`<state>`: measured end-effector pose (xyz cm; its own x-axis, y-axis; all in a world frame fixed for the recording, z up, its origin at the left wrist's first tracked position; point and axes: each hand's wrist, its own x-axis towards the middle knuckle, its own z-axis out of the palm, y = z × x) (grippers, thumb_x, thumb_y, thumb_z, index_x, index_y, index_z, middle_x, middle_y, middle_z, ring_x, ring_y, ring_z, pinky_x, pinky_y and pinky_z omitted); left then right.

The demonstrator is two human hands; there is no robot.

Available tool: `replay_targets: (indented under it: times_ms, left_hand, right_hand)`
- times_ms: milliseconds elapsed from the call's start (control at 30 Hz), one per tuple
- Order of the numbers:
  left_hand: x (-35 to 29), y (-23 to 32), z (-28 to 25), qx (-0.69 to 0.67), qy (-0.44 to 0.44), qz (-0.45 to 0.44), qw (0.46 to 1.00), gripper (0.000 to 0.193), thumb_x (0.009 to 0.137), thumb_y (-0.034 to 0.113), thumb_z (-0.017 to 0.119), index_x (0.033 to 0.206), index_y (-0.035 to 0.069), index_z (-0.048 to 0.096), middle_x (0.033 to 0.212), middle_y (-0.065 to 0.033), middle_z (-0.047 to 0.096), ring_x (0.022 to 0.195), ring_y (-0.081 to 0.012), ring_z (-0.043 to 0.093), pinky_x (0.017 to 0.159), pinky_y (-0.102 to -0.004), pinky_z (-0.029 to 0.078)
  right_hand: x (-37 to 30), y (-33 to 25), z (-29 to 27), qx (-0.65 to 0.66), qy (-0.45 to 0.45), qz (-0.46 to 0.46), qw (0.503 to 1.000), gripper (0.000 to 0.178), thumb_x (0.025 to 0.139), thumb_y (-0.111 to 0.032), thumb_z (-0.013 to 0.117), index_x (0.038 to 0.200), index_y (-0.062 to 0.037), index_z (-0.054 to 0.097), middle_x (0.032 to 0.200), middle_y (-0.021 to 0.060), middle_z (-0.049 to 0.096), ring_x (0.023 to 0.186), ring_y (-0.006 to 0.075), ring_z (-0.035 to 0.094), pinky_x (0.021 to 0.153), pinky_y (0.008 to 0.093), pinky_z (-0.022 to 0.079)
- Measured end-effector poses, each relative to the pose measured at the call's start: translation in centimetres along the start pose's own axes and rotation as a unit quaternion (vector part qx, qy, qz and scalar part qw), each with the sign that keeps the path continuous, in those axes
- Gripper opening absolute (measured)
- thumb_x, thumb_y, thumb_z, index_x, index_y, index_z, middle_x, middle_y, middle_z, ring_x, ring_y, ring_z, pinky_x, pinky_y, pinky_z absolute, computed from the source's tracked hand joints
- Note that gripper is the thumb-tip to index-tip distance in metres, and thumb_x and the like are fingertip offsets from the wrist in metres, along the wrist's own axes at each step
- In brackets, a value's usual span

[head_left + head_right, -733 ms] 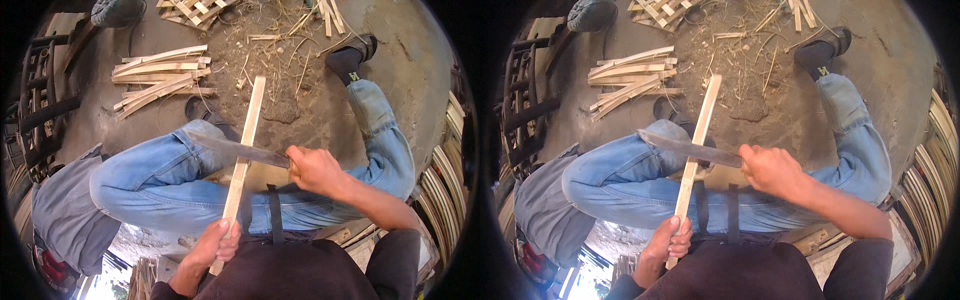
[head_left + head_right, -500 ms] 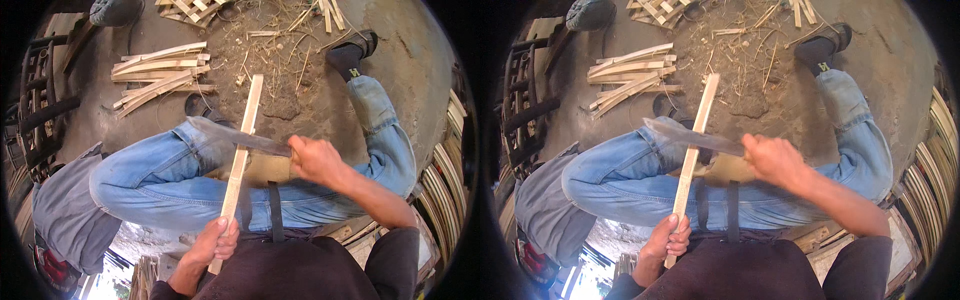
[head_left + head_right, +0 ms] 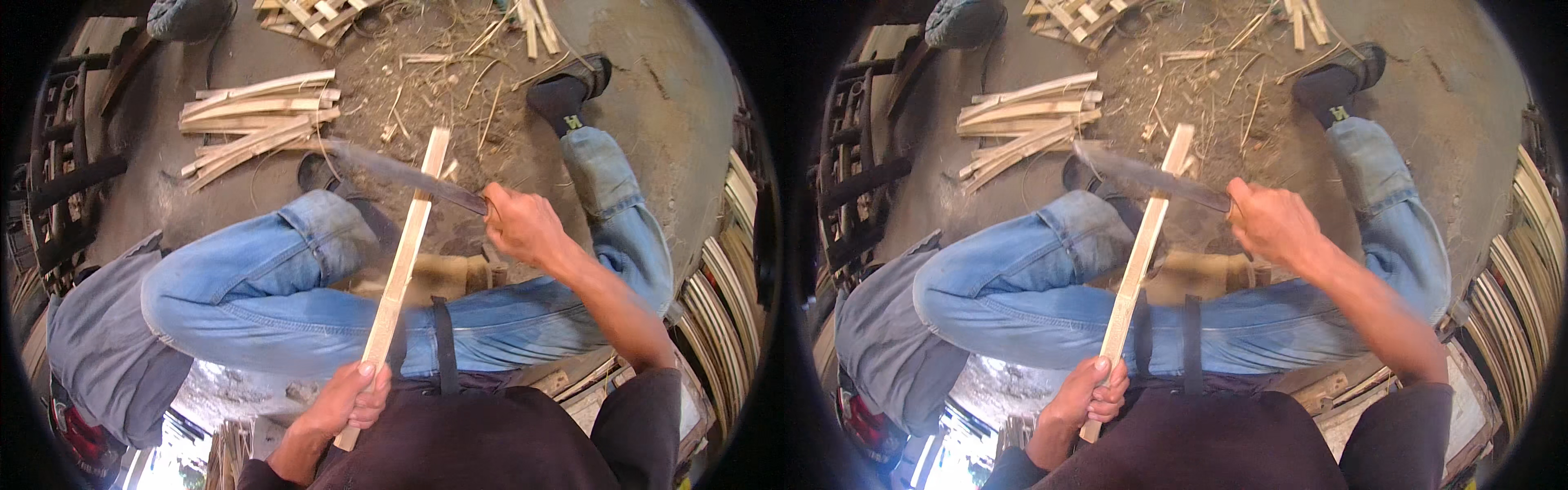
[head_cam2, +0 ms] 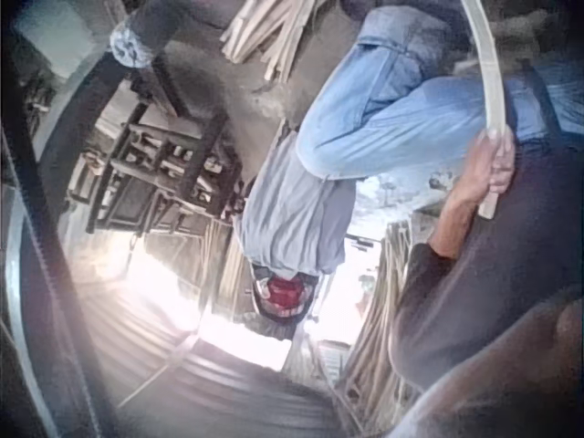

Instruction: The person sits on the floor and uses a curved knife to shave and shape a thin wooden stick. They repeatedly hold the stick against their leg and scrape it with the knife, then inspect the stick by holding it up and turning it.

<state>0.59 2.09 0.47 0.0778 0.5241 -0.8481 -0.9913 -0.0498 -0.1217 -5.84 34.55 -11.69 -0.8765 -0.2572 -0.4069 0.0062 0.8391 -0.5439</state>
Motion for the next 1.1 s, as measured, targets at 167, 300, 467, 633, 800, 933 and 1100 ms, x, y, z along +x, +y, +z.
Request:
replay_targets:
  times_ms: [167, 300, 467, 633, 800, 933, 1100]
  left_hand:
    - [0.5, -0.1, -0.7, 0.011, -0.004, -0.004, 1.000, 0.038, 0.101, 0.046, 0.044, 0.087, 0.011, 0.044, 0.061, 0.0061, 0.032, 0.045, -0.0034, 0.025, 0.039, -0.0206, 0.021]
    - [0.1, -0.3, -0.6, 0.041, 0.012, -0.015, 0.999, 0.039, 0.100, 0.048, 0.046, 0.086, 0.011, 0.044, 0.061, 0.0060, 0.031, 0.046, -0.0038, 0.027, 0.039, -0.0211, 0.022]
    - [-1.3, -0.8, -1.9, 0.040, -0.009, -0.027, 0.999, 0.043, 0.099, 0.051, 0.047, 0.084, 0.011, 0.045, 0.061, 0.0057, 0.032, 0.047, -0.0045, 0.028, 0.040, -0.0215, 0.024]
    - [-0.9, -1.6, -2.4, 0.099, 0.006, -0.041, 0.994, 0.042, 0.101, 0.048, 0.044, 0.087, 0.009, 0.048, 0.064, 0.0038, 0.038, 0.052, -0.0069, 0.036, 0.046, -0.0230, 0.032]
    - [1.2, -0.6, -2.7, 0.246, -0.009, 0.107, 0.963, 0.043, 0.103, 0.042, 0.040, 0.111, 0.002, 0.053, 0.073, -0.0005, 0.049, 0.065, -0.0109, 0.049, 0.058, -0.0244, 0.042]
    - [2.5, 0.3, -1.2, 0.145, 0.029, 0.147, 0.978, 0.042, 0.104, 0.038, 0.040, 0.118, -0.001, 0.049, 0.070, -0.0010, 0.045, 0.058, -0.0087, 0.043, 0.051, -0.0224, 0.037]
    - [1.6, 0.7, -0.8, 0.153, 0.071, 0.138, 0.976, 0.036, 0.106, 0.037, 0.038, 0.114, 0.004, 0.050, 0.070, 0.0030, 0.036, 0.056, -0.0042, 0.031, 0.047, -0.0200, 0.027]
  right_hand:
    - [-1.0, -1.7, 1.3, -0.043, -0.031, -0.019, 0.998, 0.018, 0.085, -0.016, 0.061, 0.091, -0.0027, 0.050, 0.077, 0.0217, 0.064, 0.073, 0.0424, 0.065, 0.060, 0.0519, 0.053]
    - [1.0, 1.7, -0.1, -0.009, -0.006, 0.033, 0.999, 0.024, 0.080, -0.014, 0.063, 0.094, -0.0014, 0.048, 0.073, 0.0231, 0.063, 0.072, 0.0432, 0.064, 0.061, 0.0522, 0.052]
    - [1.7, 4.5, 0.2, -0.016, 0.036, 0.073, 0.997, 0.028, 0.077, -0.013, 0.065, 0.096, 0.0001, 0.048, 0.073, 0.0246, 0.062, 0.076, 0.0446, 0.063, 0.067, 0.0506, 0.053]
    - [3.5, 0.0, 2.3, 0.546, 0.127, 0.294, 0.774, 0.029, 0.092, -0.026, 0.066, 0.100, -0.0010, 0.055, 0.075, 0.0050, 0.063, 0.064, 0.0137, 0.063, 0.058, 0.0303, 0.052]
    - [4.8, -3.6, 4.0, 0.619, 0.148, 0.219, 0.739, 0.021, 0.086, -0.008, 0.069, 0.100, -0.0038, 0.055, 0.079, 0.0035, 0.062, 0.067, 0.0141, 0.062, 0.061, 0.0285, 0.053]
    - [3.9, -7.0, 4.4, 0.504, 0.118, 0.092, 0.851, 0.034, 0.083, -0.023, 0.074, 0.098, -0.0002, 0.054, 0.081, 0.0096, 0.065, 0.065, 0.0233, 0.065, 0.060, 0.0353, 0.053]
    - [-3.8, -7.4, 1.6, 0.034, -0.066, -0.065, 0.995, 0.032, 0.085, -0.028, 0.066, 0.092, -0.0009, 0.050, 0.080, 0.0223, 0.065, 0.072, 0.0381, 0.066, 0.062, 0.0460, 0.054]
